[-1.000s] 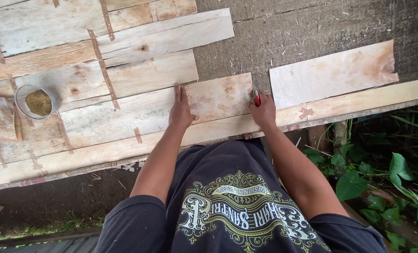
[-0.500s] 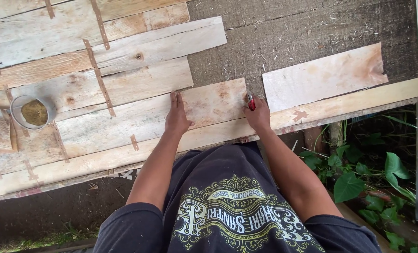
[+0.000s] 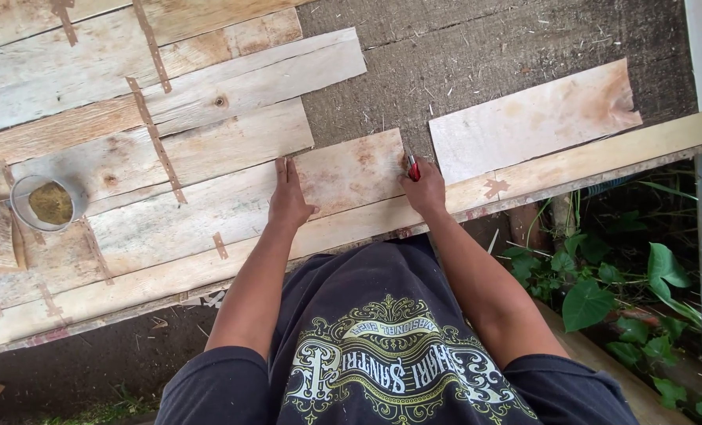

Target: Cutting and scoring thin wood pieces using a utility knife on a wooden work surface.

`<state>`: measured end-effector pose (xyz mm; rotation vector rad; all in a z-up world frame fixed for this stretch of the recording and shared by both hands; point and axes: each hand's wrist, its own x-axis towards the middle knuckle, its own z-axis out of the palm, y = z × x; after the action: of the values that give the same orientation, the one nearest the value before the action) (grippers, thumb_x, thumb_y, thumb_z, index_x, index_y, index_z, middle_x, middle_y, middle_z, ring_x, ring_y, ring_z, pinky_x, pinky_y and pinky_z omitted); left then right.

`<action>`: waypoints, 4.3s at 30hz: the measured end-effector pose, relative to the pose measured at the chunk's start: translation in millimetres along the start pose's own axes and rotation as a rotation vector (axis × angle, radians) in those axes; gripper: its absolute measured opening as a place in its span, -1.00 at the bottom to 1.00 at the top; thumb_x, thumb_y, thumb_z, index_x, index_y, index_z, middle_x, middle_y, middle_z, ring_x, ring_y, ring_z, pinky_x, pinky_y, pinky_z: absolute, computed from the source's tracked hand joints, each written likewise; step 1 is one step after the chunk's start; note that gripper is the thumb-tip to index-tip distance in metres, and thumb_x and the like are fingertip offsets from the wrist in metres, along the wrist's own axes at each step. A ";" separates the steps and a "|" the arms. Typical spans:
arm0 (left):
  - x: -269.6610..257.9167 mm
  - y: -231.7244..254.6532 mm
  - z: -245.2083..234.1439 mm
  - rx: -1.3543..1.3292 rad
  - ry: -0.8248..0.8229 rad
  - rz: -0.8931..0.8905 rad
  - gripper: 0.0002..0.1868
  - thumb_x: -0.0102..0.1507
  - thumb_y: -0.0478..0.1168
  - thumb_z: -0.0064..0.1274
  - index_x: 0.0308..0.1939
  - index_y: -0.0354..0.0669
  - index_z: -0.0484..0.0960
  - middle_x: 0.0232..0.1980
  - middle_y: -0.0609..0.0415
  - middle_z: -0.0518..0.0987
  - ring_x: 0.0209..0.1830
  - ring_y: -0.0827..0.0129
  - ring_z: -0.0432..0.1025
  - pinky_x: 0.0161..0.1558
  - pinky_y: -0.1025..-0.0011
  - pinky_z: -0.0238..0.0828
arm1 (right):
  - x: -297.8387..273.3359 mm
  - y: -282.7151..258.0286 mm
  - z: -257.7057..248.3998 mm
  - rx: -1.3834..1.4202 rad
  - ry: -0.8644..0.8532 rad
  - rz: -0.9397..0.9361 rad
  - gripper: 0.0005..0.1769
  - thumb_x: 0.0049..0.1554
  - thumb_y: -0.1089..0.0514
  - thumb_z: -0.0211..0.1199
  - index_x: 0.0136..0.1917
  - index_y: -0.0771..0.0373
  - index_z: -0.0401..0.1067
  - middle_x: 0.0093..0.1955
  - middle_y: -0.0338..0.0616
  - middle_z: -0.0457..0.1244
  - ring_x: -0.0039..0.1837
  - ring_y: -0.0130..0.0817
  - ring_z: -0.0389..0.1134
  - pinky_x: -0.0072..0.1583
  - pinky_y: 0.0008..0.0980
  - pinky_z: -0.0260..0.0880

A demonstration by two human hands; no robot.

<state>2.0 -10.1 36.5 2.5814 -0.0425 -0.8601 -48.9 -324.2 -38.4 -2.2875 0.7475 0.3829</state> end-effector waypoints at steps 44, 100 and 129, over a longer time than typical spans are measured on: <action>38.6 273.8 160.9 0.255 0.452 0.476 -0.55 0.17 -0.12 0.19 0.16 0.14 0.56 0.15 0.23 0.50 0.29 0.28 0.32 0.37 0.09 0.09 | 42.2 103.0 -227.4 0.771 0.162 0.136 -0.78 0.20 0.15 0.34 -0.01 0.23 0.33 -0.41 -0.08 0.29 -0.36 -0.31 0.41 -0.20 -0.33 0.44; 70.2 234.2 90.5 -0.460 0.074 -0.320 -0.30 0.40 0.36 -0.37 0.24 -0.01 0.61 -0.21 0.12 0.74 0.06 0.08 0.59 0.17 0.06 0.47 | 168.8 245.6 -283.4 0.166 0.410 0.270 -0.80 -0.05 0.12 0.37 -0.14 0.18 0.47 -0.27 -0.03 0.35 -0.13 -0.05 0.49 -0.11 -0.12 0.53; 31.7 309.0 134.5 0.357 -0.248 0.066 -0.05 0.39 0.00 -0.01 0.67 0.28 -0.33 0.74 0.18 -0.44 0.71 0.03 -0.58 0.35 -0.69 -0.67 | 156.0 231.2 -288.1 0.575 0.315 0.308 -0.70 0.06 0.29 0.34 0.07 0.27 0.36 -0.18 -0.04 0.30 -0.30 -0.26 0.47 -0.31 -0.32 0.62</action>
<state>-19.2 -347.9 43.9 2.7562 -0.3838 -1.2386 -48.8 -724.9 -24.0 -1.7048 1.1992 -0.0648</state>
